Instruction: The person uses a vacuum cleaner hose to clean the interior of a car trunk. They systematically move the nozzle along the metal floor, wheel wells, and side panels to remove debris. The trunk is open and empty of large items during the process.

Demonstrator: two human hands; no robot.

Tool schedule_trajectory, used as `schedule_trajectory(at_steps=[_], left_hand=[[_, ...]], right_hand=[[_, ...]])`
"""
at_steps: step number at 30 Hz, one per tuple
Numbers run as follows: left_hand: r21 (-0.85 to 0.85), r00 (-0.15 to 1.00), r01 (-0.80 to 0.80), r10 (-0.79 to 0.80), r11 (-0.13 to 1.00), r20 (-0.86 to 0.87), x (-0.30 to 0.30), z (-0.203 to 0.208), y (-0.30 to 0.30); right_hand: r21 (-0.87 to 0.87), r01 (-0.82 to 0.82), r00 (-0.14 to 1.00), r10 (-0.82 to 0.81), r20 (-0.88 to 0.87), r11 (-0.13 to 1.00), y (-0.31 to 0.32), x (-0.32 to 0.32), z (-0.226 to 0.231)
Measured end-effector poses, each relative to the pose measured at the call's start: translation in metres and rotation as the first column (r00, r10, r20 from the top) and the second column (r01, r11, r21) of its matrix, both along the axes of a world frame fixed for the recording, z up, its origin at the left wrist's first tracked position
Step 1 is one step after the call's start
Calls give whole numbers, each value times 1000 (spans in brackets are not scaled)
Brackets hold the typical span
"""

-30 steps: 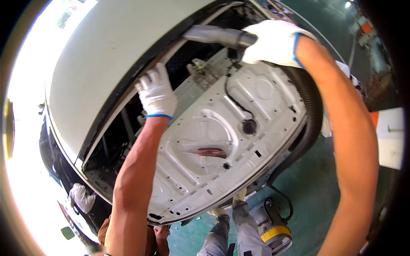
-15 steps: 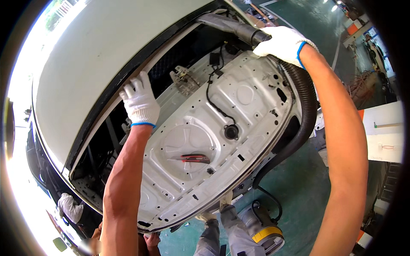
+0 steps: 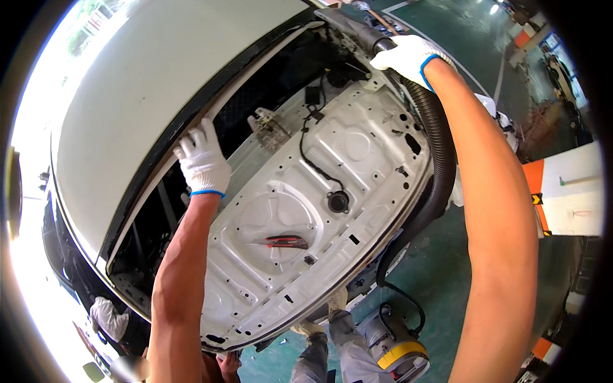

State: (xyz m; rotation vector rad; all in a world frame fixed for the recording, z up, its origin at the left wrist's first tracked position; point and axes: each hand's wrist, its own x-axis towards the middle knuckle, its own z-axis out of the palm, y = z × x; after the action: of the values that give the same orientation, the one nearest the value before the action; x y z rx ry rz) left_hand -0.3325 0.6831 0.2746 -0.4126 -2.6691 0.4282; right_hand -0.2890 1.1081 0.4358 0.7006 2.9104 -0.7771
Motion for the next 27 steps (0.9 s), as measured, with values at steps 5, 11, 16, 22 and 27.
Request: schedule_trajectory(at_steps=[5, 11, 16, 22, 27], left_hand=[[50, 998, 27, -24, 998, -60, -3, -7, -5], [61, 999, 22, -19, 998, -47, -1, -7, -5], [-4, 998, -35, 35, 999, 54, 3, 6, -3], [-6, 1000, -28, 28, 1000, 1, 3, 5, 3], [-6, 999, -25, 25, 1000, 27, 5, 6, -1]], right_hand=[[-158, -108, 994, 110, 5, 981, 20, -14, -26], [-211, -38, 999, 36, -15, 977, 23, -11, -20], [-83, 45, 993, -36, 110, 996, 14, -32, -20], [-16, -3, 996, 5, 94, 1000, 1, -30, -11], [-18, 31, 990, -28, 138, 999, -10, -35, -2]])
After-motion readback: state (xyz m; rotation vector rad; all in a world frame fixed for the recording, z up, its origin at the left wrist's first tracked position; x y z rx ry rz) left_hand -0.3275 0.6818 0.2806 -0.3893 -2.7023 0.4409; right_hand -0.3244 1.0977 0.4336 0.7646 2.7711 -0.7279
